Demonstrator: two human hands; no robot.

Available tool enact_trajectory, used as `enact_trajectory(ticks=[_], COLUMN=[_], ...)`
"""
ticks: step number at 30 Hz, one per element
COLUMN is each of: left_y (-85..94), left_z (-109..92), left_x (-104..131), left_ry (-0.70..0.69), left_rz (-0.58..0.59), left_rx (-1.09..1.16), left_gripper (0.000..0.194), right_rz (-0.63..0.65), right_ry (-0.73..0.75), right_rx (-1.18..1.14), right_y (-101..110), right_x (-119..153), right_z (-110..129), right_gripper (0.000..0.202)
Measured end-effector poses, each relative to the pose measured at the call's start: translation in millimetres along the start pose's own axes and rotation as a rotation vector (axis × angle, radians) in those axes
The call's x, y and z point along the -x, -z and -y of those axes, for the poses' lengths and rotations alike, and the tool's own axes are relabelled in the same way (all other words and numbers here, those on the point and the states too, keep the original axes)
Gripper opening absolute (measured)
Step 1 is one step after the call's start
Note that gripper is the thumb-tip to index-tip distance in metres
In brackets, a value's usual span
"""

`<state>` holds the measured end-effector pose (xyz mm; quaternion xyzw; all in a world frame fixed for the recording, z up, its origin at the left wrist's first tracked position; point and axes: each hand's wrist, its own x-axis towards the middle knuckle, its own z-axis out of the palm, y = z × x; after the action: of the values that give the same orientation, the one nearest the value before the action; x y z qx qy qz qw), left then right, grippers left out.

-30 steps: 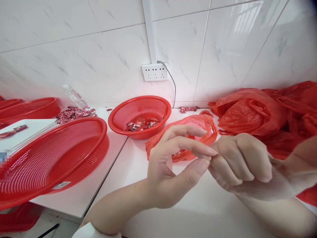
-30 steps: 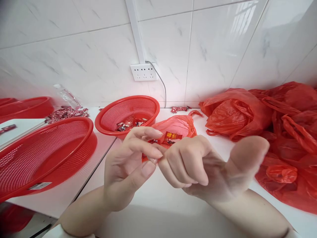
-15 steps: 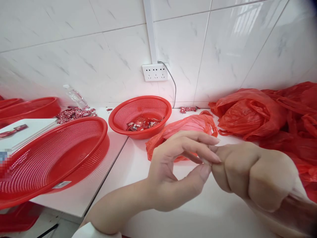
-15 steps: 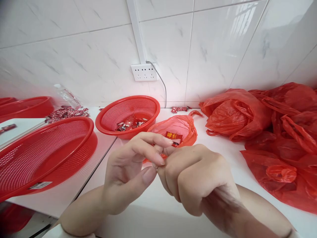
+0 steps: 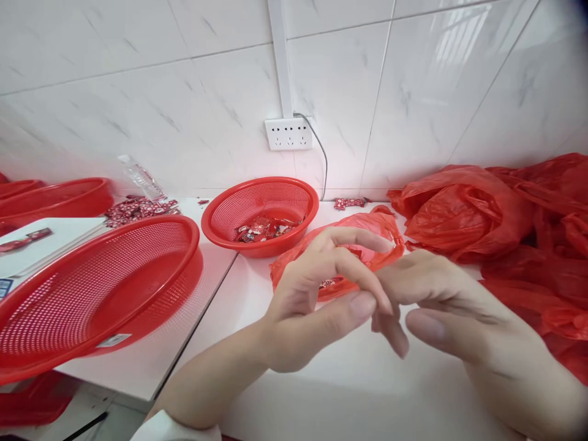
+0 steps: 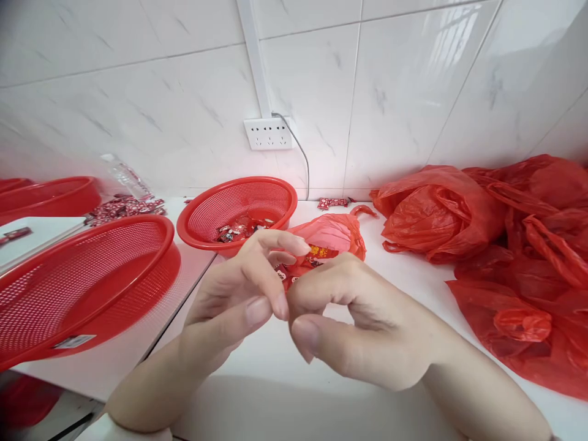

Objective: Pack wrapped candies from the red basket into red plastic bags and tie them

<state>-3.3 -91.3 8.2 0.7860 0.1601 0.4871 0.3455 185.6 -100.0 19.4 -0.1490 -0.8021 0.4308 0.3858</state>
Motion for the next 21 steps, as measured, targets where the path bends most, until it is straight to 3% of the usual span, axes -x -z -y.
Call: enact_trajectory(ticks=[7, 21], left_y=[-2.9, -1.0], left_z=[-3, -4], left_x=[2, -2], left_ry=[0.022, -0.139], left_rz=[0.012, 0.001], left_rx=[-0.088, -0.246], left_gripper=[0.016, 0.010], right_rz=[0.039, 0.017], right_ry=[-0.019, -0.050], right_rx=[-0.085, -0.144], right_y=[-5, -7], right_x=[-1, 0], right_z=[-9, -13], right_gripper=[0.034, 0.035])
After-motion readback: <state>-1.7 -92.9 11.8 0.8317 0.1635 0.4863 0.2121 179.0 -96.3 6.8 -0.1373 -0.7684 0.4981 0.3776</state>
